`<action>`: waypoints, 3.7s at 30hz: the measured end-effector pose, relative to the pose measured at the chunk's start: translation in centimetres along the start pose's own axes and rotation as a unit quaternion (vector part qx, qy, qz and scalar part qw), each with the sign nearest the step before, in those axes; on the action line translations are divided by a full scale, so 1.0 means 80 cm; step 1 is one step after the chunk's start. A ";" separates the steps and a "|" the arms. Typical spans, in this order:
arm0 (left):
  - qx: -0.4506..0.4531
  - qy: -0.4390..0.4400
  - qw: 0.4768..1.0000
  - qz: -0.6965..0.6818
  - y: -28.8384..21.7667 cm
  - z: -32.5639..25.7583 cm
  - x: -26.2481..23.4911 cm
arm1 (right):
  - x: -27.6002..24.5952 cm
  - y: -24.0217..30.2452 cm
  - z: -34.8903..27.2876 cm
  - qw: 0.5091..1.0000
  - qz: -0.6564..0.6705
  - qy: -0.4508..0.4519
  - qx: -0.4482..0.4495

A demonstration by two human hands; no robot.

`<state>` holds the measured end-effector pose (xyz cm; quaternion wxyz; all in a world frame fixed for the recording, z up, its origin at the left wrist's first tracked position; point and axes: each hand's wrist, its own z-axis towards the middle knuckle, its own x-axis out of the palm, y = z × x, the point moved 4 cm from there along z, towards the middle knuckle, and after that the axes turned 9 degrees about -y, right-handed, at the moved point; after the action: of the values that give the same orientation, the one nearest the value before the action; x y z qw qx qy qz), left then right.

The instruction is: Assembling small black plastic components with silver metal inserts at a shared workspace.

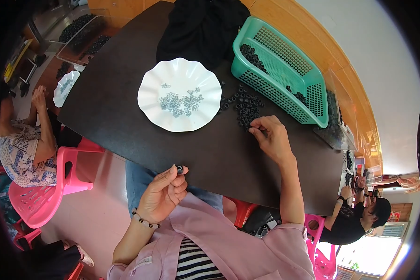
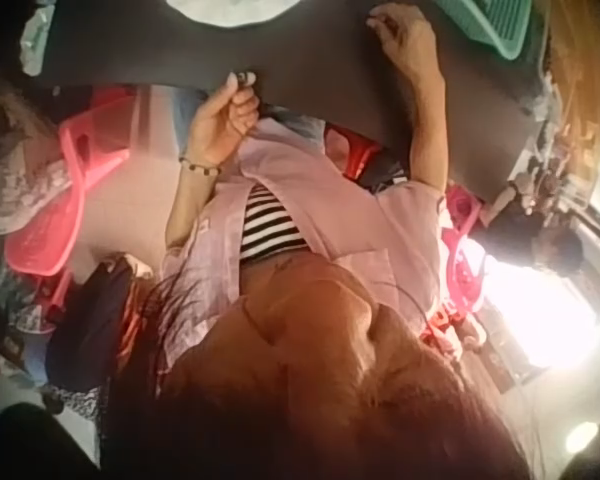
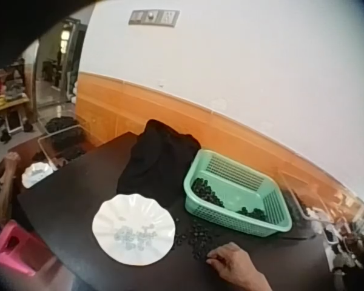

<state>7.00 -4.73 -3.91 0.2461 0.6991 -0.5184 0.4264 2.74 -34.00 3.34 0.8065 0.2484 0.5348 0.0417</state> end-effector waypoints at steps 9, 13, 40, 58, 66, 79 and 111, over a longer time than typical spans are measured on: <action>0.008 -0.005 1.000 0.006 0.001 -0.002 0.002 | -0.010 -0.007 -0.003 0.982 0.147 -0.012 0.117; 0.022 -0.008 1.000 0.016 0.001 -0.005 0.005 | -0.014 -0.004 -0.008 0.939 0.304 -0.039 0.154; 0.080 -0.013 0.983 0.164 -0.001 -0.021 0.026 | 0.055 0.128 -0.043 0.798 0.560 0.177 0.137; 0.089 0.004 0.991 0.105 0.006 -0.018 0.015 | 0.064 0.162 -0.054 0.852 0.519 0.061 0.035; 0.084 -0.008 0.990 0.113 0.001 -0.019 0.016 | 0.059 0.167 -0.048 0.821 0.554 0.049 0.126; 0.075 -0.015 0.992 0.100 -0.002 -0.021 0.014 | 0.063 0.153 -0.047 0.826 0.540 0.055 0.153; 0.110 0.001 0.984 0.143 -0.009 -0.018 0.000 | 0.058 0.181 -0.037 0.903 0.419 0.073 -0.062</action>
<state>7.20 -3.34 -3.09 0.1043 0.6401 -0.5629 0.5124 5.01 -18.75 4.99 0.6873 0.3956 0.4352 0.4263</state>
